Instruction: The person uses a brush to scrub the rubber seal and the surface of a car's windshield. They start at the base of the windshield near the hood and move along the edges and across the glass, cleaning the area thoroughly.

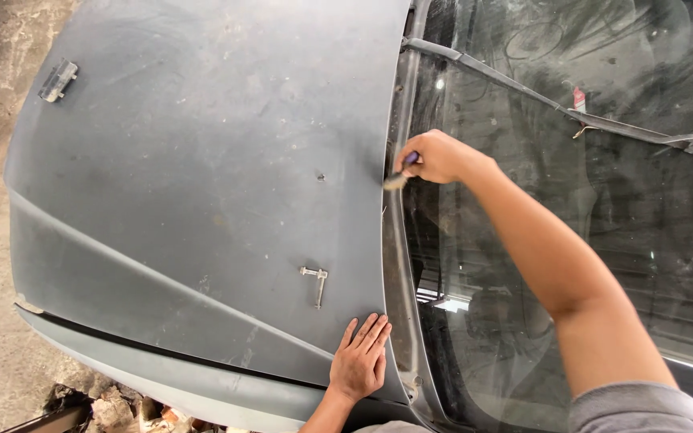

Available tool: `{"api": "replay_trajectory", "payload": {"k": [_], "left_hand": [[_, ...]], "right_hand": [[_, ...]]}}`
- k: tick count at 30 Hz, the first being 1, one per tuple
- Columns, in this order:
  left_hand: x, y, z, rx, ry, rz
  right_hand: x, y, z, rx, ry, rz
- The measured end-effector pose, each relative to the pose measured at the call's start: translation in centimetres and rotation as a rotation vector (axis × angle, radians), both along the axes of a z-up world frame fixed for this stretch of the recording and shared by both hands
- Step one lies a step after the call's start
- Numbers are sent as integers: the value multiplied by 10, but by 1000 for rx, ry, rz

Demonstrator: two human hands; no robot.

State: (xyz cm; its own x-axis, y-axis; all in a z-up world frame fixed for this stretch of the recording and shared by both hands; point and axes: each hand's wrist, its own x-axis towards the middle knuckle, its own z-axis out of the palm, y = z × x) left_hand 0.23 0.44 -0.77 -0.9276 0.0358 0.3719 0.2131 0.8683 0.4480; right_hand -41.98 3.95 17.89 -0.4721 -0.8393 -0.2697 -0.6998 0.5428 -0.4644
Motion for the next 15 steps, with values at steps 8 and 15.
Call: {"api": "replay_trajectory", "payload": {"k": [8, 15], "left_hand": [[1, 0, 4, 3, 43, 11], [1, 1, 9, 9, 61, 17]], "right_hand": [[1, 42, -28, 722, -35, 121], [-29, 22, -21, -147, 161, 123]]}}
